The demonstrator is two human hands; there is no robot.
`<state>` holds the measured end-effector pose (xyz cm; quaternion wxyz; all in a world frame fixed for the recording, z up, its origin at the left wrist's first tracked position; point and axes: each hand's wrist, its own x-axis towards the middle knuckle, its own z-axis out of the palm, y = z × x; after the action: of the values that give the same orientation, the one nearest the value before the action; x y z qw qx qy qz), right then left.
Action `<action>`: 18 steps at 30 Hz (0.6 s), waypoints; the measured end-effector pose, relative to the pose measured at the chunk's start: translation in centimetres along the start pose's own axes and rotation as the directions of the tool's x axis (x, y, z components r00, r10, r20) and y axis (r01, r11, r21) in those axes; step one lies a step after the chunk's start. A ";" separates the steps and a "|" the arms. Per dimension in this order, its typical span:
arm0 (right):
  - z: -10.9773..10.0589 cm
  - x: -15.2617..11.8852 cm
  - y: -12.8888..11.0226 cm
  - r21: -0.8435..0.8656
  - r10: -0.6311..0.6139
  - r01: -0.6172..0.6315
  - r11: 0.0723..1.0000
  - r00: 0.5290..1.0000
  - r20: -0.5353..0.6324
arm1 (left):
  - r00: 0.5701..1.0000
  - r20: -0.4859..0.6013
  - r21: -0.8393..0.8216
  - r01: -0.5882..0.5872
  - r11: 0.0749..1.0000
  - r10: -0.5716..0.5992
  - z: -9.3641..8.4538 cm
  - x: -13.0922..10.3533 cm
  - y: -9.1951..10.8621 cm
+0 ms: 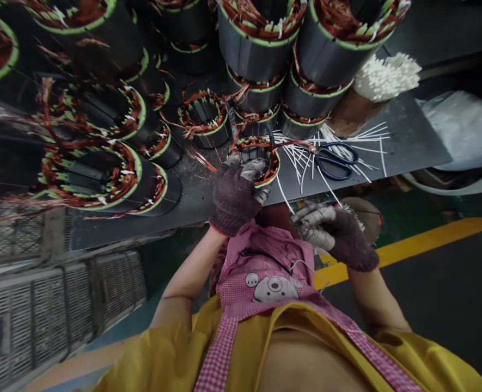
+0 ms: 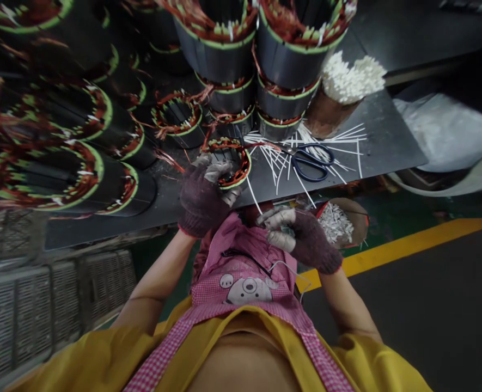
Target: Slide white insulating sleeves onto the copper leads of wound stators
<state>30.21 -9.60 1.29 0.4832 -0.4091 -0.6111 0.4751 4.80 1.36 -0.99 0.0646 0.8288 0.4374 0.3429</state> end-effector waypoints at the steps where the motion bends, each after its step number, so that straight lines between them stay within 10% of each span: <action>1: 0.2 0.4 -0.1 0.020 -0.011 0.010 1.000 0.999 0.030 | 1.000 0.006 0.017 0.004 1.000 -0.004 0.0 0.0 0.0; 8: 0.6 1.9 -0.8 0.123 0.032 -0.057 0.991 0.980 0.196 | 0.996 -0.060 0.108 -0.054 0.993 0.061 0.3 0.0 0.1; 18: -0.1 3.3 -1.7 0.150 0.067 -0.069 0.986 0.998 0.016 | 0.996 -0.071 0.067 -0.055 0.996 0.059 0.4 0.0 -0.2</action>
<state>29.56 -6.81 3.61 0.4929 -0.3895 -0.5618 0.5382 4.91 1.53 -1.36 0.0121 0.8296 0.4265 0.3603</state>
